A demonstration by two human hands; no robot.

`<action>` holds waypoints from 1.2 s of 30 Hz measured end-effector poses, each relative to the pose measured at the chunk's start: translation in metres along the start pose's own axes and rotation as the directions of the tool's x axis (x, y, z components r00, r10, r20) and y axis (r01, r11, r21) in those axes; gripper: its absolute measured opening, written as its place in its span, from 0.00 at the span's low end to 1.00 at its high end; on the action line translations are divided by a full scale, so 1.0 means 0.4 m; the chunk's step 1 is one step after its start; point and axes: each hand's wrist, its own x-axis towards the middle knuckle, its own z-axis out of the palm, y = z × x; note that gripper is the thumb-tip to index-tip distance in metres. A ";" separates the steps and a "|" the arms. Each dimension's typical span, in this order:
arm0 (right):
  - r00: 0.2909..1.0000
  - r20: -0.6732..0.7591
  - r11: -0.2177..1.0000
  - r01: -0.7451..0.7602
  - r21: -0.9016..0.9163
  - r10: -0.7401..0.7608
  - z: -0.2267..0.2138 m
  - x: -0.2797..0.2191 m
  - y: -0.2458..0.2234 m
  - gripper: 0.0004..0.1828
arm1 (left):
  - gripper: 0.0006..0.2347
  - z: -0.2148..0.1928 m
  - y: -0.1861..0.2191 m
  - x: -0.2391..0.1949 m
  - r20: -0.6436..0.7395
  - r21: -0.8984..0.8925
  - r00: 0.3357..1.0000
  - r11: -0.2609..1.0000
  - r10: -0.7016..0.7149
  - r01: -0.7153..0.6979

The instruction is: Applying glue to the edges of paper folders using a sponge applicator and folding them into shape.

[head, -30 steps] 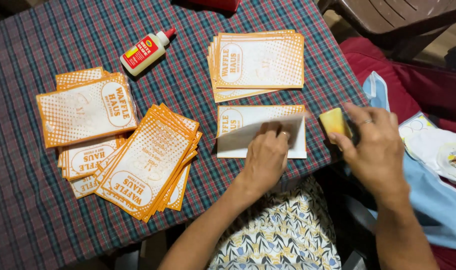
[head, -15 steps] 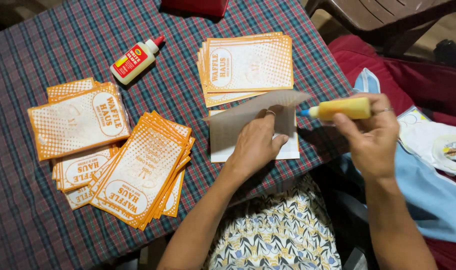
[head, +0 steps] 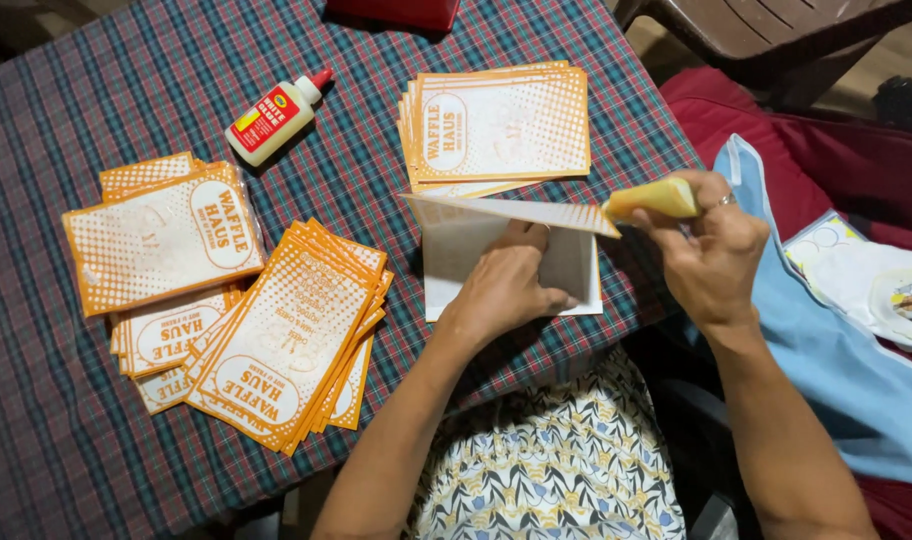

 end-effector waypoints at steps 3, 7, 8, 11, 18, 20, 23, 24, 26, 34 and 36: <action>1.000 -0.015 1.000 0.008 -0.007 -0.009 0.004 0.007 0.026 0.17 | 0.42 -0.015 0.022 -0.013 -0.100 -0.012 0.988 0.993 0.115 -0.117; 0.998 0.061 0.984 0.009 0.178 -0.020 -0.019 -0.006 -0.028 0.08 | 0.41 0.005 0.007 -0.004 -0.050 -0.030 0.997 0.998 0.052 -0.053; 0.997 0.081 0.987 -0.013 0.161 0.000 -0.028 -0.017 -0.013 0.10 | 0.30 0.018 -0.008 0.007 0.001 0.002 1.000 1.000 -0.023 0.023; 0.991 0.133 0.995 -0.034 0.091 0.021 -0.059 -0.043 -0.015 0.14 | 0.23 0.034 -0.022 0.015 0.061 0.050 0.992 0.993 -0.114 0.111; 0.961 0.242 0.990 -0.115 -0.086 0.133 -0.113 -0.092 -0.046 0.17 | 0.28 0.010 0.008 0.002 0.028 0.014 0.999 0.999 -0.038 0.037; 0.963 0.239 0.991 -0.109 -0.077 0.124 -0.114 -0.099 -0.054 0.17 | 0.24 0.025 -0.008 0.012 0.034 0.028 0.998 0.998 -0.051 0.050; 0.962 0.234 0.989 -0.147 0.020 0.138 -0.104 -0.118 -0.056 0.18 | 0.25 0.012 0.005 0.009 0.010 0.074 1.000 0.997 -0.025 0.024; 0.958 0.237 0.975 -0.192 0.108 0.162 -0.097 -0.127 -0.055 0.20 | 0.33 0.002 0.015 0.003 -0.018 0.105 1.000 0.994 0.014 -0.012; 0.958 0.232 0.968 -0.206 0.145 0.169 -0.076 -0.151 -0.055 0.21 | 0.31 0.011 -0.006 0.020 -0.028 0.159 0.999 0.986 0.047 -0.042; 0.987 0.160 0.963 -0.022 0.269 -0.022 0.052 -0.159 -0.144 0.15 | 0.19 -0.090 -0.023 0.038 0.093 0.161 0.981 0.970 0.170 -0.183; 0.988 0.153 0.947 -0.023 0.321 -0.028 0.085 -0.161 -0.159 0.14 | 0.19 -0.081 -0.051 0.057 0.191 0.103 0.971 0.981 0.143 -0.164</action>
